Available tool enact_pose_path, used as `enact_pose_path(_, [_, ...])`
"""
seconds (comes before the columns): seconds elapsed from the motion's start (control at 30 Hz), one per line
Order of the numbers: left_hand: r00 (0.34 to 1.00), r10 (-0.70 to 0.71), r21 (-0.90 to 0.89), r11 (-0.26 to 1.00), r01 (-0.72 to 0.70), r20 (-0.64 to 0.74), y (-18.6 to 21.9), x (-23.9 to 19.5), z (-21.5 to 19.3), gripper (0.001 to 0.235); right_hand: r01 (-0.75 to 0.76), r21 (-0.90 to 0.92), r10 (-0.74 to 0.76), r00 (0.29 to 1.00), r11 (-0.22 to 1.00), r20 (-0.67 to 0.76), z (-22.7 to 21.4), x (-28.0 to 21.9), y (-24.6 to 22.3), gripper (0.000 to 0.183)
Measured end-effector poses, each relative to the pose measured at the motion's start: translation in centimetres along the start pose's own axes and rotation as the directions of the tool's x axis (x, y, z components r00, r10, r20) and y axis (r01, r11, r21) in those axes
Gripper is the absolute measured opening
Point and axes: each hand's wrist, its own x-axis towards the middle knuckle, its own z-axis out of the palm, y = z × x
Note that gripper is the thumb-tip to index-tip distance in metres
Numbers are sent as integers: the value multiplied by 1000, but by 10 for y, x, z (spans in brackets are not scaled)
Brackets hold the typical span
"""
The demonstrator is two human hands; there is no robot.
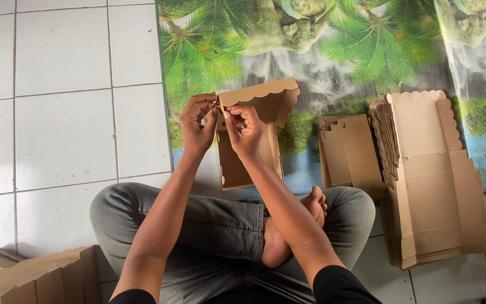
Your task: The person sits on the floor and assembles flat cardboard pieces into boxes. They fold the flaps, interlock the tabs, and press the edges to form the box structure.
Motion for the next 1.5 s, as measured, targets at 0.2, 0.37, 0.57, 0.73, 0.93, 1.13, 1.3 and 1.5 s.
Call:
enact_pose_path(0.2, [999, 53, 99, 994, -53, 1, 1, 0, -1, 5, -77, 99, 73, 997, 992, 41, 2, -1, 14, 21])
enact_pose_path(0.37, [996, 93, 162, 982, -92, -1, 5, -2, 1, 4, -98, 124, 95, 995, 987, 35, 1, -2, 24, 25])
enact_pose_path(0.57, [995, 100, 132, 986, -102, 16, 7, -1, 1, 6, -93, 126, 97, 995, 988, -25, 1, -4, 27, 28])
enact_pose_path(0.73, [990, 86, -1, 996, -86, 111, 4, 1, -4, 9, -115, 103, 123, 990, 988, -67, 3, -8, 23, 26])
enact_pose_path(0.93, [989, 106, 19, 994, -109, 105, 14, 1, -3, 10, -204, 191, 221, 973, 960, -70, 6, -9, 21, 24])
enact_pose_path(1.13, [993, 57, -5, 998, -57, 100, 13, -1, -3, 19, -220, 161, 228, 973, 962, -34, 2, -12, 43, 13])
enact_pose_path(1.3, [971, 135, 148, 975, -165, 195, 21, 4, -5, 27, -198, 87, 195, 980, 976, 40, -5, -18, 58, 12])
enact_pose_path(1.5, [985, 65, 107, 991, -83, 159, 16, 3, -7, 29, -95, -88, 102, 992, 992, 78, -4, -10, 35, 10])
